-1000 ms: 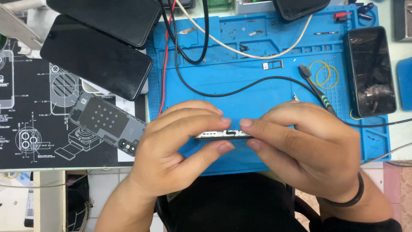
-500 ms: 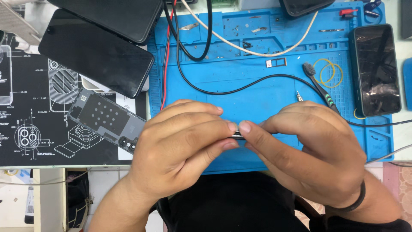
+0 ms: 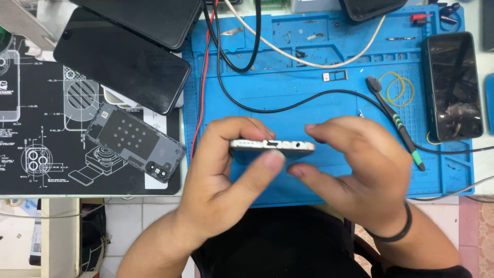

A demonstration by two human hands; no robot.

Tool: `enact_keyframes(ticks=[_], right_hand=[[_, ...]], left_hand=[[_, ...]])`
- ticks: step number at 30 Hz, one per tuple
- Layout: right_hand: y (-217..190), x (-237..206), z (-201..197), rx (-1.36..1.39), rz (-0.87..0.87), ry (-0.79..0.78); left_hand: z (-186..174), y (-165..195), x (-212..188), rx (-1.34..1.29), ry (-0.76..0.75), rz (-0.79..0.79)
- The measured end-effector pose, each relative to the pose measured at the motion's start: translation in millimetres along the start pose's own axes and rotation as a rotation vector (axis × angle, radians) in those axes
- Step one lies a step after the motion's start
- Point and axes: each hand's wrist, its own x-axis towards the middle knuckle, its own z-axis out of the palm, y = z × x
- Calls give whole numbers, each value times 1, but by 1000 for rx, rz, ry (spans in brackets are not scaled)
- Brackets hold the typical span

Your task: The person repairs a smartphone at a workbench. They use a screwdriver to remove screws from the opened phone, manipulate the battery and internal components, test the phone by powering it on, then press the screen assembly back onto the frame and continue working on the internals.

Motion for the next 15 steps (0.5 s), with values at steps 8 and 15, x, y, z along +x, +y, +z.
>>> enact_keyframes(ticks=[8, 15], right_hand=[[22, -1, 16, -92, -106, -45], [17, 1, 4, -46, -138, -38]], left_hand=[[-8, -17, 19, -71, -75, 30], [0, -19, 22, -393, -115, -55]])
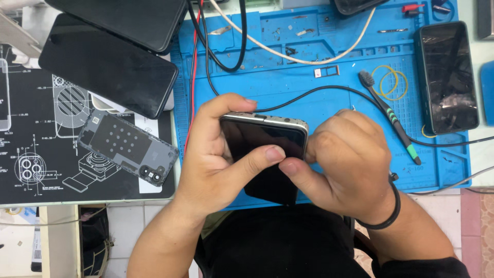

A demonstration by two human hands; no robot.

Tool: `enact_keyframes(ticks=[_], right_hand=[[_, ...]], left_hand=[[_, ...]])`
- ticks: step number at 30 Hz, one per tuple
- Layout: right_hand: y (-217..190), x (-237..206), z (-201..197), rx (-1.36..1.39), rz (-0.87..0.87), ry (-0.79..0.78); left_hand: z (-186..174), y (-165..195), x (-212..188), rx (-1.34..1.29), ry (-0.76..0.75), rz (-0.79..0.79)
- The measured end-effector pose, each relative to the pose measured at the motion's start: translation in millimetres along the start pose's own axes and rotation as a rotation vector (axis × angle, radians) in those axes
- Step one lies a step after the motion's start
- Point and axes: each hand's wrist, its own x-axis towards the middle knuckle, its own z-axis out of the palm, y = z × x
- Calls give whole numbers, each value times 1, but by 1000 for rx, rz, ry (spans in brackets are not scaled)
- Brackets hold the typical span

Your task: The person repairs a smartphone at a workbench. They use a screwdriver to remove screws from the opened phone, manipulate the battery and internal components, test the phone by powering it on, then press the screen assembly back onto the frame and continue working on the internals.

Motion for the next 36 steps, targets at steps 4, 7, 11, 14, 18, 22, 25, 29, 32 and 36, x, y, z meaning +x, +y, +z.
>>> enact_keyframes(ticks=[4, 7, 11, 14, 18, 22, 25, 29, 32, 36], right_hand=[[-1, -4, 1, -14, 43, 2], [1, -5, 1, 9, 45, 2], [0, -7, 2, 12, 21, -39], [0, -10, 6, 82, 116, -60], [4, -15, 8, 117, 121, -55], [4, -21, 8, 127, 67, -78], [3, -25, 11, 150, 70, -116], [4, -26, 12, 185, 66, -124], [4, -27, 11, 194, 47, -112], [5, -29, 10, 252, 56, -153]], left_hand=[[8, -2, 2, -15, 57, -57], [9, -3, 4, -84, 89, -113], [10, -7, 5, -88, 225, -110], [12, -11, 5, -89, 220, -83], [15, -15, 4, -96, 229, -80], [17, -16, 1, -111, 306, -62], [17, -19, 0, -151, 374, -25], [17, -23, 0, -158, 378, -1], [16, -22, -2, -165, 359, -21], [13, -21, 1, -272, 472, 4]])
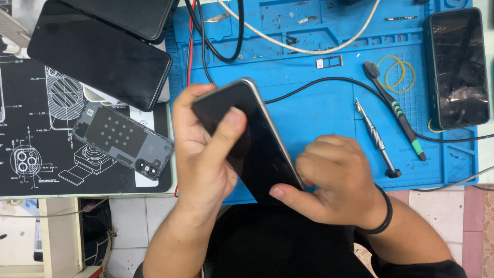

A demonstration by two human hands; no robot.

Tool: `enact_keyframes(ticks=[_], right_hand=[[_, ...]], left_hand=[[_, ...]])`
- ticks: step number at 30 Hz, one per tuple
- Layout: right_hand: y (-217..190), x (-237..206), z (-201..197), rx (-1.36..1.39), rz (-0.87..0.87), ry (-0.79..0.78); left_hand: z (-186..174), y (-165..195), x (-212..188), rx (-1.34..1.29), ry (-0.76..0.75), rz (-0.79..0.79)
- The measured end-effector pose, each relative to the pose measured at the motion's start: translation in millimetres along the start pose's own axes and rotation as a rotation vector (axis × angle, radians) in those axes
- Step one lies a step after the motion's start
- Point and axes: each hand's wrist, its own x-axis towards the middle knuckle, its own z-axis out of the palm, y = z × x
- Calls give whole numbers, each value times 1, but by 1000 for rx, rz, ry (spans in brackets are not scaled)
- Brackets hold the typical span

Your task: The person repairs a smartphone at a workbench. They use a screwdriver to remove screws from the opened phone, manipulate the battery and internal components, test the phone by powering it on, then press the screen assembly back onto the frame and continue working on the internals.

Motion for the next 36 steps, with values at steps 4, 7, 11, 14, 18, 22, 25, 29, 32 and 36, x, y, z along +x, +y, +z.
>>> enact_keyframes(ticks=[4, 7, 11, 14, 18, 22, 25, 29, 32, 36], right_hand=[[3, -4, 2, 75, 25, -45], [5, -7, 4, 101, 43, -56], [10, -7, 2, 76, 4, -33], [12, -8, 1, -27, 8, -11], [13, -11, 5, -51, 46, -54], [13, -14, 5, -68, 28, -27], [12, -15, 1, -68, 12, 4], [5, -20, 2, -87, 53, 56], [4, -24, 7, -52, 107, 84], [5, -30, 11, -54, 136, 109]], left_hand=[[-2, 2, 0, -22, 19, 10], [-3, 1, -3, -14, -4, 12], [-5, 1, -1, 11, 15, 58], [-7, 2, 0, -19, 74, 69], [-9, 1, 0, -9, 57, 136], [-11, 1, -2, 40, 65, 153], [-14, 4, -3, 7, 52, 147], [-18, 11, -5, -85, 2, 148], [-19, 13, -6, -122, -12, 143], [-21, 17, -11, -102, -46, 139]])
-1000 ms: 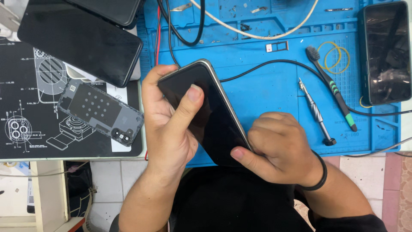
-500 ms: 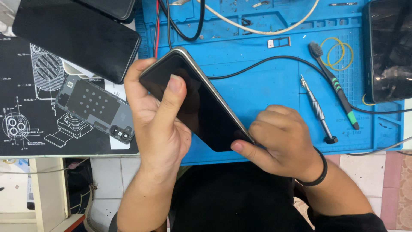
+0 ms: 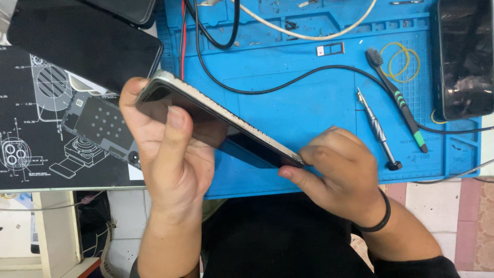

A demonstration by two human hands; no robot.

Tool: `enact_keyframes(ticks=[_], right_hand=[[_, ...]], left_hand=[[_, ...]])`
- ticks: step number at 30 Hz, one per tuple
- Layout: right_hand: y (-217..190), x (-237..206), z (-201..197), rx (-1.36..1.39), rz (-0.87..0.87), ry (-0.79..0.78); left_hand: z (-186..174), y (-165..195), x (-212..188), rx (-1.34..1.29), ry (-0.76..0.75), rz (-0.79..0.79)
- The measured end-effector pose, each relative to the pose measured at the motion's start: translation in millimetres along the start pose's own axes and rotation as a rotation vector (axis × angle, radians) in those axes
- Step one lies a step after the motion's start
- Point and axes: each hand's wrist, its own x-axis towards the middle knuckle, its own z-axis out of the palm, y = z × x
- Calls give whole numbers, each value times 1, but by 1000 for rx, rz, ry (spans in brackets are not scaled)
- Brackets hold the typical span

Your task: The person repairs a smartphone at a workbench. They use a screwdriver to remove screws from the opened phone, manipulate the battery and internal components, test the phone by powering it on, then press the screen assembly back onto the frame and continue working on the internals.

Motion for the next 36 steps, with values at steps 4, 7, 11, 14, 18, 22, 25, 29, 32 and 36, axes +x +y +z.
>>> enact_keyframes(ticks=[4, 7, 11, 14, 18, 22, 25, 29, 32, 36], right_hand=[[3, 1, -8, 32, 60, 6], [5, 8, -17, -8, 86, -11], [10, 27, -27, 29, 53, -76], [7, 33, -38, -11, 186, -49], [7, 33, -55, -179, 180, -102], [14, 25, -62, -356, 128, -223], [22, 19, -52, -472, 76, -268], [28, 16, -40, -581, -40, -303], [27, 17, -33, -673, -172, -250], [37, 31, -29, -594, -182, -236]], left_hand=[[-9, 10, -8, 162, -147, -17], [-17, 9, -19, 266, -81, 3], [-29, 4, -33, 231, -8, 42], [-35, 10, -48, 278, 53, 110], [-48, 32, -64, 478, 69, 242], [-66, 54, -72, 603, 16, 291], [-74, 56, -80, 649, -83, 297], [-70, 53, -82, 762, -81, 305], [-53, 46, -77, 816, -30, 319], [-27, 34, -74, 690, 103, 373]])
